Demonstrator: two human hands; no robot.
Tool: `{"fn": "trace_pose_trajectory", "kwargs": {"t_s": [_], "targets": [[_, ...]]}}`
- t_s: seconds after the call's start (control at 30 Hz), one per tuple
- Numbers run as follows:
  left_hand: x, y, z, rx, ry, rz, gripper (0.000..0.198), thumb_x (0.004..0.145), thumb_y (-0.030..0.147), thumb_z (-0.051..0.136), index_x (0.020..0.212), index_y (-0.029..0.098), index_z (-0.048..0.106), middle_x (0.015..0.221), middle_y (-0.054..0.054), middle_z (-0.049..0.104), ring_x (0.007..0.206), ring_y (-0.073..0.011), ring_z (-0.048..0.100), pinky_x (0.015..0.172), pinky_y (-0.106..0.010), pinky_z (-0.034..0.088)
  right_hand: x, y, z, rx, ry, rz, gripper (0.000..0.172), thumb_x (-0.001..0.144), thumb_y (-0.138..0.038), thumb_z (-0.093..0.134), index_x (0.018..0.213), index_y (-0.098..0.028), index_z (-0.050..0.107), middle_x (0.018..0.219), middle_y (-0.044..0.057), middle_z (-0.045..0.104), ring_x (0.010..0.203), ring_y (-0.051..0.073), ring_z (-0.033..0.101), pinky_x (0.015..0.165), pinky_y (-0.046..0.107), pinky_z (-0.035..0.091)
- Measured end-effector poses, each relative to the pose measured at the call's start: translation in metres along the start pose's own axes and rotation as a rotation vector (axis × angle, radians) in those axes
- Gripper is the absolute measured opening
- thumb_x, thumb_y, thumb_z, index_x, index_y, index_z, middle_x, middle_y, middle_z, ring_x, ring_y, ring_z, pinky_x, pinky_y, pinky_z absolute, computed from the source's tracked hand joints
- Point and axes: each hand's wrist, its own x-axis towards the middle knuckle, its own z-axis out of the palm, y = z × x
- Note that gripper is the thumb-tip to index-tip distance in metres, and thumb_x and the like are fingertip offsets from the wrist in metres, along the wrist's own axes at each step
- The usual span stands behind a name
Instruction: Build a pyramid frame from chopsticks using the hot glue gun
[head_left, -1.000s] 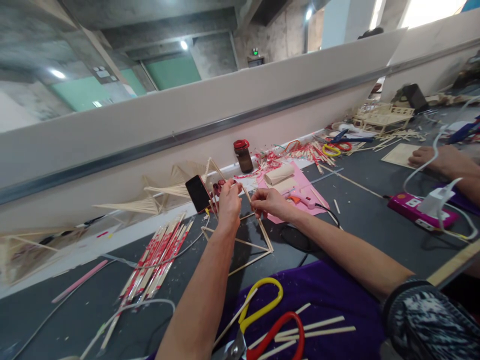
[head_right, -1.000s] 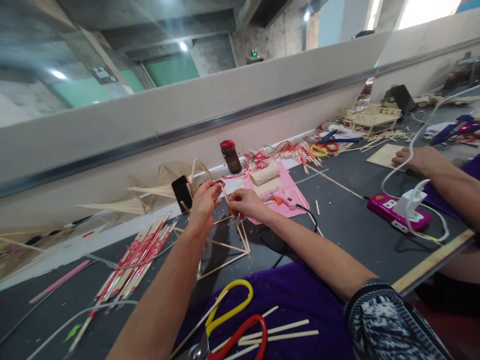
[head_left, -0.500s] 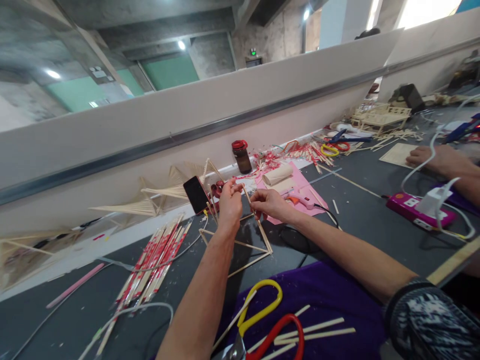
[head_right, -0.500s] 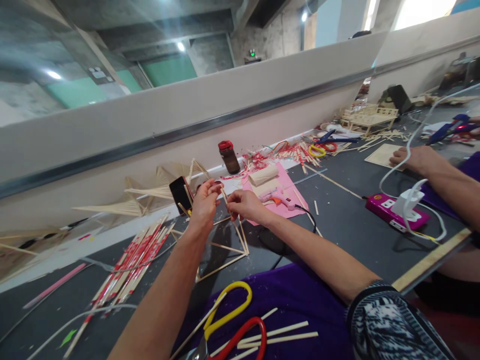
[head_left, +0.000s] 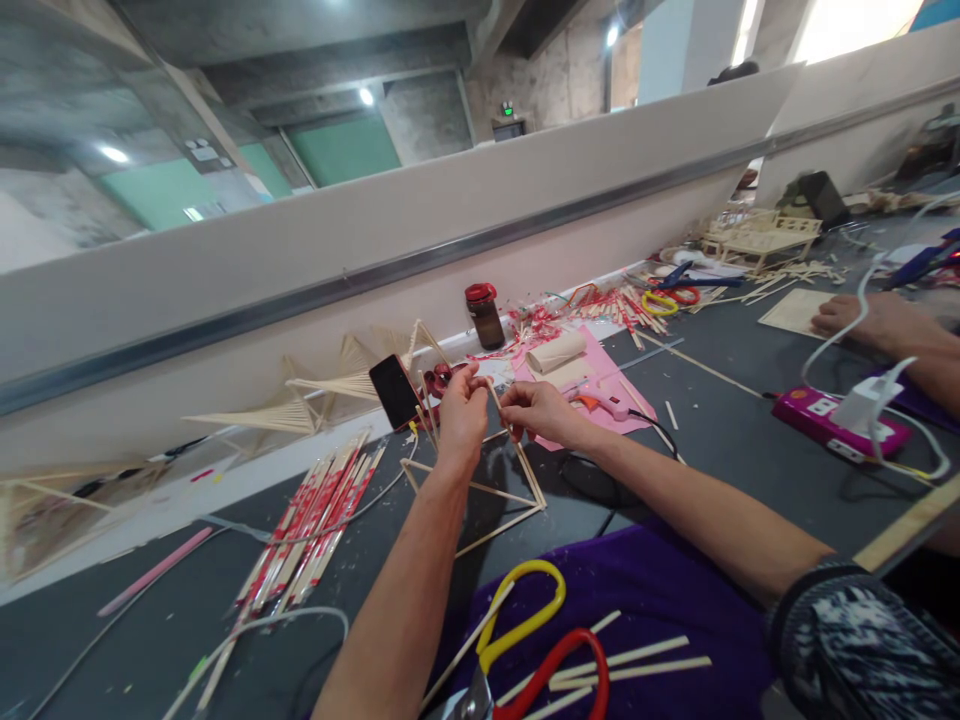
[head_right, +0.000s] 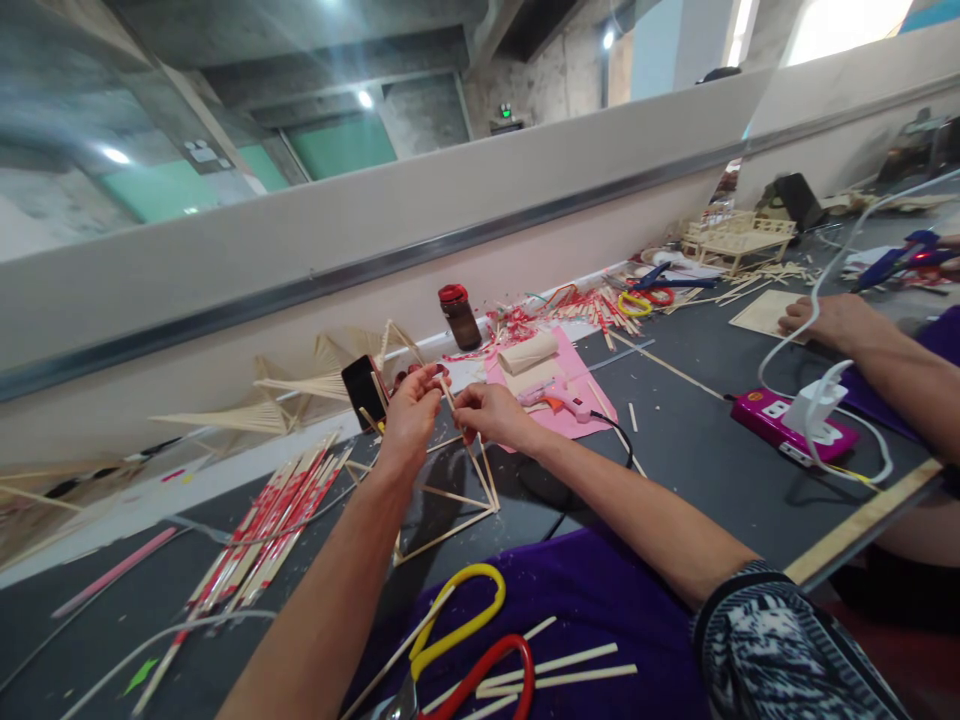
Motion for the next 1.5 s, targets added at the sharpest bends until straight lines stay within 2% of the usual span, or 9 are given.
{"fn": "trace_pose_trajectory", "kwargs": {"t_s": [0.33,0.63,1.0,1.5], "targets": [[-0.003,-0.001,-0.002,-0.038,-0.026,0.017,0.044,0.067,0.013,0.056,0.111,0.015,0.057,0.093,-0.005,0.065,0.089,-0.0169,0.061,0.082,-0.031,0.044,0.002,0.004,0.000,0.005,-0.012,-0.010,0.004,0.073,-0.015,0.054,0.076,-0.016,0.056,0.061,-0.003,0.062,0.046,0.009,0.059,0.035,0.015,0.039],[-0.004,-0.003,-0.004,-0.024,-0.034,0.012,0.032,0.068,0.021,0.061,0.099,0.015,0.065,0.092,-0.006,0.069,0.083,-0.0171,0.062,0.077,-0.029,0.045,0.004,0.005,0.003,0.021,-0.006,-0.024,0.002,0.072,-0.015,0.055,0.073,-0.015,0.056,0.058,-0.004,0.061,0.045,0.008,0.059,0.037,0.014,0.039],[-0.003,-0.003,-0.005,0.012,-0.020,0.022,0.031,0.066,0.021,0.061,0.096,0.015,0.067,0.086,-0.005,0.070,0.077,-0.0160,0.063,0.073,-0.028,0.046,0.004,0.007,0.004,0.006,-0.007,-0.025,0.002,0.074,-0.016,0.053,0.074,-0.015,0.055,0.059,-0.003,0.061,0.045,0.008,0.059,0.034,0.014,0.038],[0.002,-0.011,-0.007,0.050,0.001,0.031,0.028,0.066,0.025,0.066,0.092,0.015,0.070,0.087,-0.006,0.071,0.078,-0.0175,0.063,0.075,-0.030,0.047,0.005,0.010,0.005,0.052,-0.015,-0.025,0.002,0.074,-0.016,0.053,0.076,-0.016,0.054,0.059,-0.004,0.062,0.046,0.009,0.060,0.036,0.014,0.039]]}}
